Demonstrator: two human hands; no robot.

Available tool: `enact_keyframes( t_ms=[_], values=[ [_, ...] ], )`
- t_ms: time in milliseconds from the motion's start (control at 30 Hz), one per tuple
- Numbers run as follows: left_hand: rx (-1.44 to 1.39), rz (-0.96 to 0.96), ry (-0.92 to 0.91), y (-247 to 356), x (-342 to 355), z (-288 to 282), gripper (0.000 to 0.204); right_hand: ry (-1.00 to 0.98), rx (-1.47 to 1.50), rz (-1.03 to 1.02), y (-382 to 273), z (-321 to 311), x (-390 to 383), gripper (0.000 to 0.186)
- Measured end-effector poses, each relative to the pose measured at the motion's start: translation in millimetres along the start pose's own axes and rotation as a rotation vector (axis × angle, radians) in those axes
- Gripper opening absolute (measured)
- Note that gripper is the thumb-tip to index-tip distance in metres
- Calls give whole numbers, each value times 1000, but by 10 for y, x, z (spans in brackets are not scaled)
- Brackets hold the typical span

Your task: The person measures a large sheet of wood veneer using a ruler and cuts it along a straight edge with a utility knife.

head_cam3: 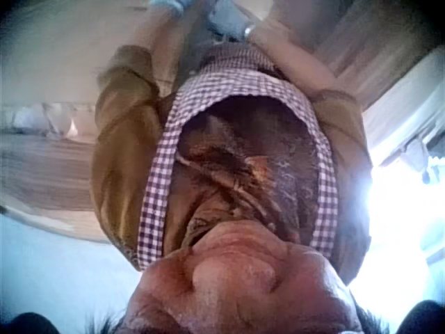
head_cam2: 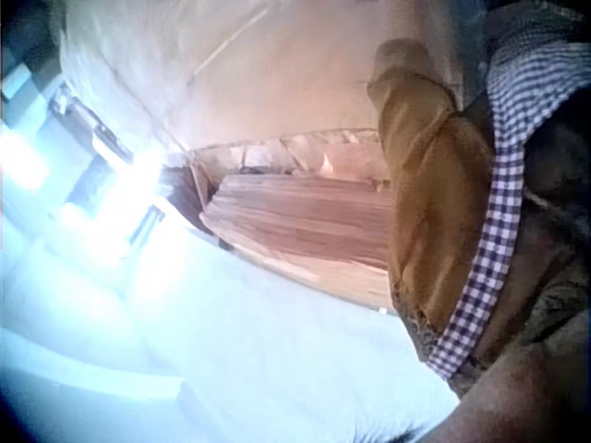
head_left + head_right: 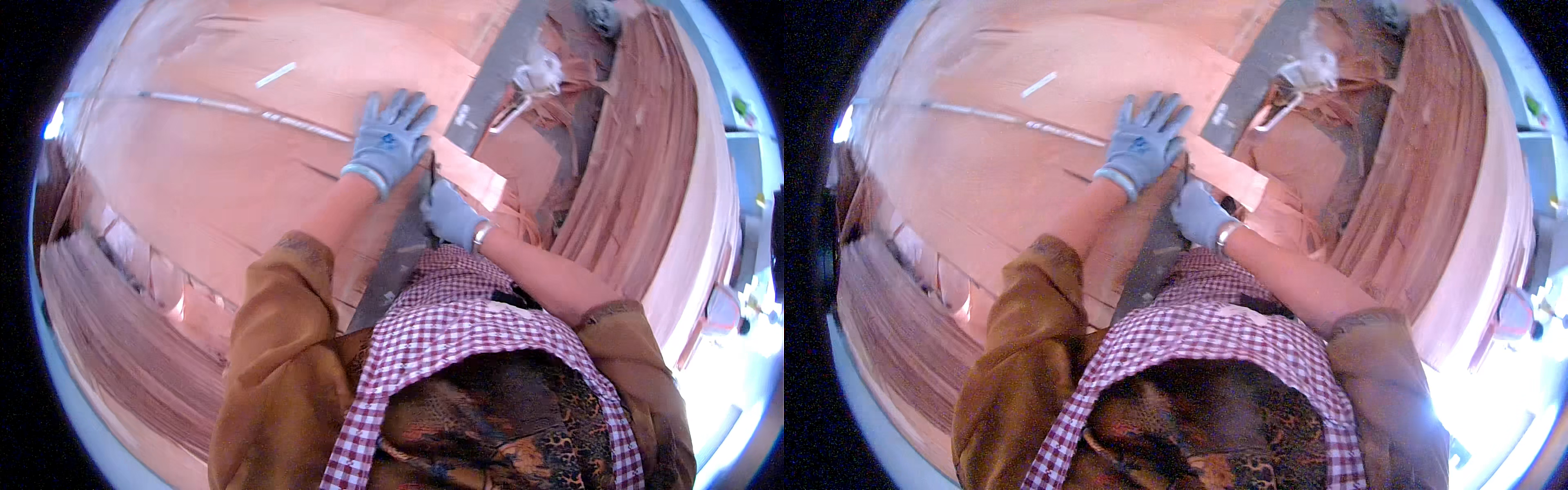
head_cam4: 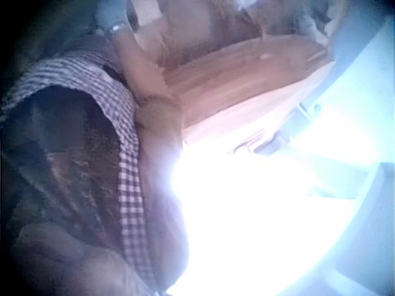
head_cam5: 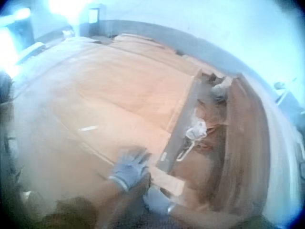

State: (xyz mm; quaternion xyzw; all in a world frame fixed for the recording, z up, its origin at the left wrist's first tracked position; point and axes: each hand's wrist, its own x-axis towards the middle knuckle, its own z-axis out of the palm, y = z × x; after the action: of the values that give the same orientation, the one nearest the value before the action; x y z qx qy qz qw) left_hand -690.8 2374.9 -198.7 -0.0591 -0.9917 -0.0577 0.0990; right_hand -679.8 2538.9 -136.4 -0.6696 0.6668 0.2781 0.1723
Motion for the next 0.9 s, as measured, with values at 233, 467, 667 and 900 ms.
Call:
enact_keyframes(
  t_ms=[233,467,667,900],
  values=[
    [-65,33,41,71,129,-7,50,498,804,-139,27,775,-282,18],
    [-183,-262,249,-579,42,-605,44,180,1880,374,1521,190,-751,26],
    [116,-794,209,-1649,-144,-681,47,132,1662,220,2023,-350,240,24],
    [29,-948,-37,-1779,81,-580,53,129,1322,42,1923,-1167,1832,24]
  ],
)
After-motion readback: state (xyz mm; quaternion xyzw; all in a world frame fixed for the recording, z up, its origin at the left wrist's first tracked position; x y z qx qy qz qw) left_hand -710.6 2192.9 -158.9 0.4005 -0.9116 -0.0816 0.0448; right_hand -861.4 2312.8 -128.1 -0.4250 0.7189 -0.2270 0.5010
